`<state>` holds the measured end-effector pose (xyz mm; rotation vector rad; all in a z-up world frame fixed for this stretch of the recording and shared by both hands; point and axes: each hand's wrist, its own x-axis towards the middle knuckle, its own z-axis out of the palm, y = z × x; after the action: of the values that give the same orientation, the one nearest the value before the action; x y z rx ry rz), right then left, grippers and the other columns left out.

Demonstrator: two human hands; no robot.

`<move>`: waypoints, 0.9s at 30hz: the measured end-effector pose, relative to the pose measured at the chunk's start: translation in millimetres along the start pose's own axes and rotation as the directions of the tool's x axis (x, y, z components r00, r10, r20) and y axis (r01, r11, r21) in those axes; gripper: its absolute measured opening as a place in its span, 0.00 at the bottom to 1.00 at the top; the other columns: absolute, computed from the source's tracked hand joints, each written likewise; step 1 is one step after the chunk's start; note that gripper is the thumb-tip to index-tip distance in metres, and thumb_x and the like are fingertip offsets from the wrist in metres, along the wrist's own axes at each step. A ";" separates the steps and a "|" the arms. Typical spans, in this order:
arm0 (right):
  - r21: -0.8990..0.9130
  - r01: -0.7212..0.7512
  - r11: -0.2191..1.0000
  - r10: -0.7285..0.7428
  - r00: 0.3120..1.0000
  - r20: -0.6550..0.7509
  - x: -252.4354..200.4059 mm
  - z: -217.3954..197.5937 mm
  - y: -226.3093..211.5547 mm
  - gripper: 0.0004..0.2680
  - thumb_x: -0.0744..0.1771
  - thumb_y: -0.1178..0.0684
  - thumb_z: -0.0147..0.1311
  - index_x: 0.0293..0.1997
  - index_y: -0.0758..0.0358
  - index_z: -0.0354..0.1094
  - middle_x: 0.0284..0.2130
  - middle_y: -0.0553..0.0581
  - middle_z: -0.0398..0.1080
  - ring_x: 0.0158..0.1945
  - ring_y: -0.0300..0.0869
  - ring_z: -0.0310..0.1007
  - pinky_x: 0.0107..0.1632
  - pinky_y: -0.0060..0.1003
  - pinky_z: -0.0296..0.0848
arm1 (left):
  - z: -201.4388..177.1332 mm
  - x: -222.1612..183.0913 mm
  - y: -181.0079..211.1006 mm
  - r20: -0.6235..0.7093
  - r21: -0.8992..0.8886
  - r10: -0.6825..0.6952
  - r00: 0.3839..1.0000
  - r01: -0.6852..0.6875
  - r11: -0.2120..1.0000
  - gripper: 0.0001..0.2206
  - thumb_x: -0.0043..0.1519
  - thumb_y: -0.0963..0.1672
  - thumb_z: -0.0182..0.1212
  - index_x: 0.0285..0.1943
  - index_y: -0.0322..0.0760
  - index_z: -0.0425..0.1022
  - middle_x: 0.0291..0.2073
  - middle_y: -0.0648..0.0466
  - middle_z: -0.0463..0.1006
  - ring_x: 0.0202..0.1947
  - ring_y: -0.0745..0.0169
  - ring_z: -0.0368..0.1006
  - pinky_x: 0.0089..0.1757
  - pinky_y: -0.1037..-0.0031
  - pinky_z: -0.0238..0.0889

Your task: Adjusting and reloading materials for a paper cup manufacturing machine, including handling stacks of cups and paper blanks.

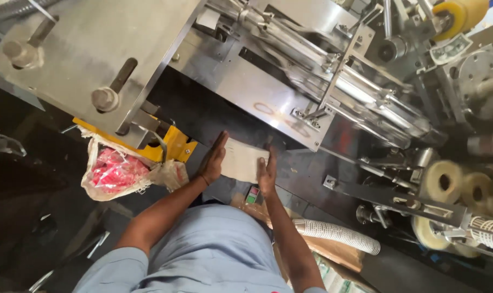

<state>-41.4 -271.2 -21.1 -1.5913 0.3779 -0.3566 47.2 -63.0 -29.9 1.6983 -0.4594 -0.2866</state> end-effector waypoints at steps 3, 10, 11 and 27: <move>0.045 -0.013 0.999 0.012 1.000 0.022 -12.0 4.9 -8.6 0.25 0.72 0.49 0.49 0.76 0.73 0.44 0.73 0.68 0.51 0.74 0.52 0.50 0.74 0.42 0.48 | -2.5 -1.8 3.3 -0.012 -0.024 0.036 0.999 -0.036 0.999 0.25 0.74 0.49 0.35 0.78 0.31 0.55 0.79 0.43 0.51 0.80 0.49 0.42 0.72 0.65 0.35; -0.060 0.024 0.998 -0.022 0.999 0.045 -0.8 12.9 -24.9 0.24 0.72 0.49 0.47 0.76 0.73 0.46 0.72 0.68 0.53 0.74 0.51 0.52 0.74 0.42 0.51 | -12.4 -2.2 12.3 -0.024 0.058 -0.013 1.000 0.014 0.998 0.24 0.73 0.47 0.38 0.78 0.32 0.56 0.78 0.43 0.52 0.79 0.49 0.44 0.72 0.65 0.36; -0.142 0.021 0.990 -0.015 0.999 0.037 -8.4 9.4 -8.7 0.24 0.73 0.48 0.47 0.76 0.73 0.46 0.73 0.67 0.51 0.75 0.51 0.50 0.74 0.43 0.50 | -7.6 -12.8 7.4 -0.040 0.097 0.037 0.998 -0.033 0.995 0.24 0.73 0.46 0.40 0.78 0.32 0.55 0.78 0.43 0.53 0.79 0.49 0.45 0.72 0.65 0.38; -0.658 0.548 0.517 -0.374 0.836 0.403 0.5 13.6 -69.3 0.30 0.64 0.36 0.56 0.66 0.72 0.58 0.65 0.78 0.58 0.71 0.70 0.53 0.70 0.59 0.55 | -50.5 8.5 101.9 0.449 0.728 0.021 0.893 -0.379 0.572 0.61 0.46 0.69 0.57 0.71 0.14 0.47 0.72 0.26 0.47 0.74 0.28 0.38 0.68 0.50 0.32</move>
<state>-33.1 -256.1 47.3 -2.5649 -0.1316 -0.4636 62.5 -35.6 79.6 2.4615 -1.2411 -0.2638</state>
